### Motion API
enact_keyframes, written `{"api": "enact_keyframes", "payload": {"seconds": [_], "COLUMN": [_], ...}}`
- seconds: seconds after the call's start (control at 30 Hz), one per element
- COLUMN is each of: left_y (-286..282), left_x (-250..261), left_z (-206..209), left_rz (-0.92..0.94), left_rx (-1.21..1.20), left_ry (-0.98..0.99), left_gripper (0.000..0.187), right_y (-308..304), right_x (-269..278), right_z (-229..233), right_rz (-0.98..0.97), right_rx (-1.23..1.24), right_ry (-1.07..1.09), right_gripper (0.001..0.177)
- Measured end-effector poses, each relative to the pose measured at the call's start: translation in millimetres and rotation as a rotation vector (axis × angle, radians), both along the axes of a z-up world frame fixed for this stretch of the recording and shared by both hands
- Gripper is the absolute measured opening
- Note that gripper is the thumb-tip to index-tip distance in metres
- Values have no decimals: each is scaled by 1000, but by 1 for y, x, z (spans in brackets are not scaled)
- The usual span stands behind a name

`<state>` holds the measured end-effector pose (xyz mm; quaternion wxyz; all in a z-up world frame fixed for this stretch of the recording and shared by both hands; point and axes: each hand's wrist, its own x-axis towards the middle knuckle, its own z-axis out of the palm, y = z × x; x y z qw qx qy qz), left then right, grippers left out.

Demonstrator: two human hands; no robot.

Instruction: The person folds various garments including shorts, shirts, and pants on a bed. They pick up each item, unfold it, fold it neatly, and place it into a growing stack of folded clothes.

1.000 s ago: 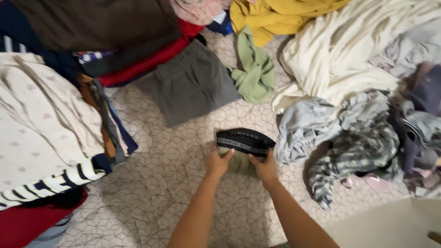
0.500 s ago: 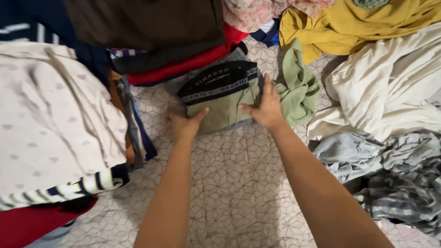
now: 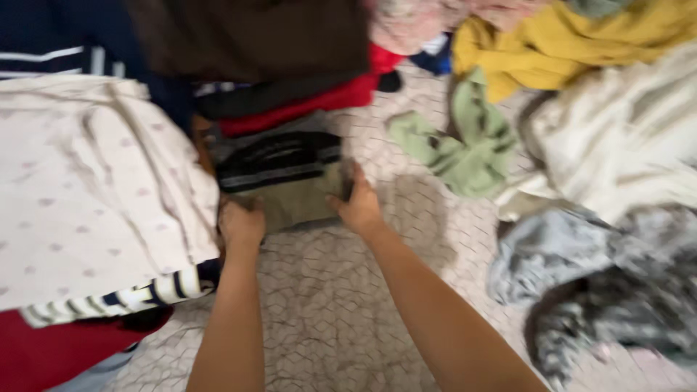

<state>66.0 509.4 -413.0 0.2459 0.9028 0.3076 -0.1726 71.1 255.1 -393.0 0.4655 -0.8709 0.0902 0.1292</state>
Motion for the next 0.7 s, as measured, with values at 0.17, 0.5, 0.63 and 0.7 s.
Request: {"api": "enact_keyframes", "payload": {"seconds": [0.17,0.5,0.63,0.7], "left_y": [-95,-326,-443,-484], "left_x": [-66,-243,-245,-242], "left_z": [68,65,60,62], "left_rz": [-213,-743,-674,-657], "left_rx": [123,-624,-908,-873], "left_ry": [-433,-237,50,213], "left_gripper": [111,53,61,74], "right_y": [-116,-420,-471,-477], "right_x": [-83,-301,-308,-297], "right_z": [65,129,82,85], "right_rz": [-161,-931,-1152,-1173], "right_rx": [-59,-338,-194,236], "right_ry": [-166,-7,16,-143], "right_gripper": [68,53,52,15]}}
